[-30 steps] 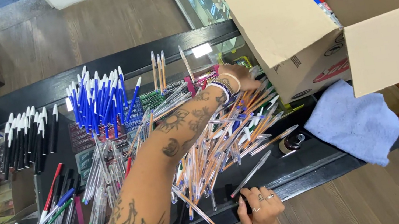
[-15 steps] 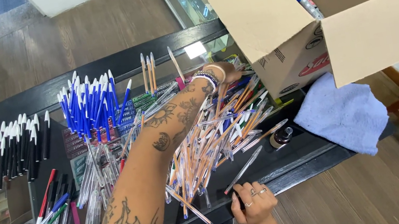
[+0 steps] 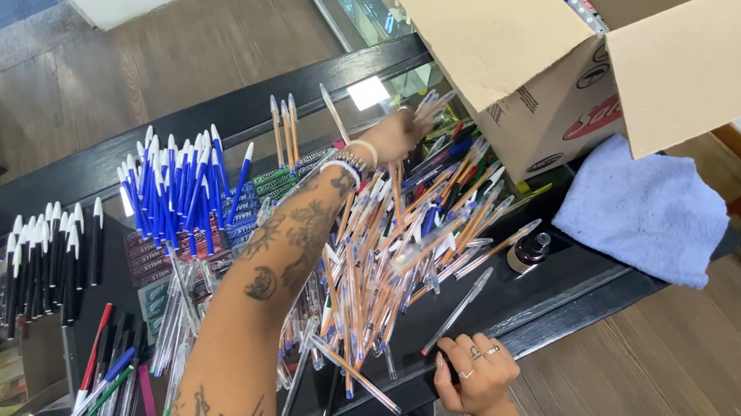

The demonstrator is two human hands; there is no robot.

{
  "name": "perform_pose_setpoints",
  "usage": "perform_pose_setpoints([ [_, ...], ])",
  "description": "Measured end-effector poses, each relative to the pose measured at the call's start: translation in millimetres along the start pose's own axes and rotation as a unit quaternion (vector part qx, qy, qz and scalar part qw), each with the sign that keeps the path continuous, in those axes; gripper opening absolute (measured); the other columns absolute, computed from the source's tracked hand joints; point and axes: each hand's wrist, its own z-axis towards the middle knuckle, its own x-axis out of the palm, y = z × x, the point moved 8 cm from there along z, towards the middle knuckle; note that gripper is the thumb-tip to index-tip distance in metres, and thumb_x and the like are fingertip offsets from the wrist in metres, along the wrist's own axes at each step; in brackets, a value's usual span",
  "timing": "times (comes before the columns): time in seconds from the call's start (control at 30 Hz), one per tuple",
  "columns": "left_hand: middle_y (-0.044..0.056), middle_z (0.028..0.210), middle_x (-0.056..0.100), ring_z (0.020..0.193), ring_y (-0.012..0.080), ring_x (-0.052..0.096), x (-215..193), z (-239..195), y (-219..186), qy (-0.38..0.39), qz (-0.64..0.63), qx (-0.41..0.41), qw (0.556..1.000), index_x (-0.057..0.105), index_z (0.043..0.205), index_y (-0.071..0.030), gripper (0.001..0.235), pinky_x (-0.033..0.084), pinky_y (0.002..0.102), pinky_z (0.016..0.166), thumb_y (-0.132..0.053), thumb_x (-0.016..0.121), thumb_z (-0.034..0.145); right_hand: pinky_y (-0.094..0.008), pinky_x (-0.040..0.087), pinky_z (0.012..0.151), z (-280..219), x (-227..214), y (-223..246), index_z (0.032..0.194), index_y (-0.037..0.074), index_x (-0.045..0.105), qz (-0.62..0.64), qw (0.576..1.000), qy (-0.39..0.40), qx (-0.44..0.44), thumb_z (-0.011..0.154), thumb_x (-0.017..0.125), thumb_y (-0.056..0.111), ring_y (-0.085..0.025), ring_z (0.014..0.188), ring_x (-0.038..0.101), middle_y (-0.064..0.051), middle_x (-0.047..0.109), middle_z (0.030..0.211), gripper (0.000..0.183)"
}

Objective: Sorting a large pile of pens by color and type on a counter

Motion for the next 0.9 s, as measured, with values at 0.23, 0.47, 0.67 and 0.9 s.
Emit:
perform_pose_setpoints([
  [0.23,0.012,0.091,0.069,0.075,0.0245,0.063,-17.7,15.7,68.5,-0.148,-0.023,0.119,0.982,0.05,0.111,-0.007,0.031,0.05,0.045,0.072,-0.038,0.044,0.113,-0.033,0.039,0.051,-5.4,1.0,-1.0,0.085,0.011,0.074,0.007,1.0,0.022,0.013,0.102,0.049,0.029,-0.02,0.053,0.051,0.0,0.059,0.064,0.035],
  [0.47,-0.006,0.075,0.045,0.054,0.0021,0.04,-27.9,-65.0,72.0,-0.089,-0.458,0.152,0.871,0.051,0.117,-0.012,0.027,0.034,0.014,0.042,-0.037,0.059,0.111,-0.032,0.048,0.071,23.6,-10.7,-24.0,0.116,0.01,0.071,0.189,0.952,0.057,0.234,0.098,0.069,0.023,-0.017,0.073,0.057,-0.004,0.067,0.092,0.022],
  [0.67,-0.001,0.13,0.045,0.071,0.0041,0.044,-30.6,-241.0,-19.4,-0.092,-0.422,0.242,0.869,0.032,0.141,-0.024,0.056,0.039,0.017,0.06,-0.057,0.058,0.104,-0.029,0.049,0.083,143.9,-6.8,-0.1,0.127,0.008,0.07,0.303,0.911,0.09,0.263,0.105,0.062,0.02,-0.016,0.097,0.062,-0.006,0.065,0.109,0.027],
  [0.9,0.0,0.074,0.069,0.059,0.0014,0.061,20.0,-313.4,29.7,-0.139,-0.517,0.189,0.823,0.071,0.113,-0.004,0.026,0.047,0.016,0.049,-0.03,0.067,0.11,-0.04,0.055,0.086,216.3,36.5,63.5,0.135,0.004,0.075,0.366,0.904,0.143,0.167,0.105,0.068,0.023,-0.031,0.107,0.069,-0.016,0.072,0.127,0.036],
])
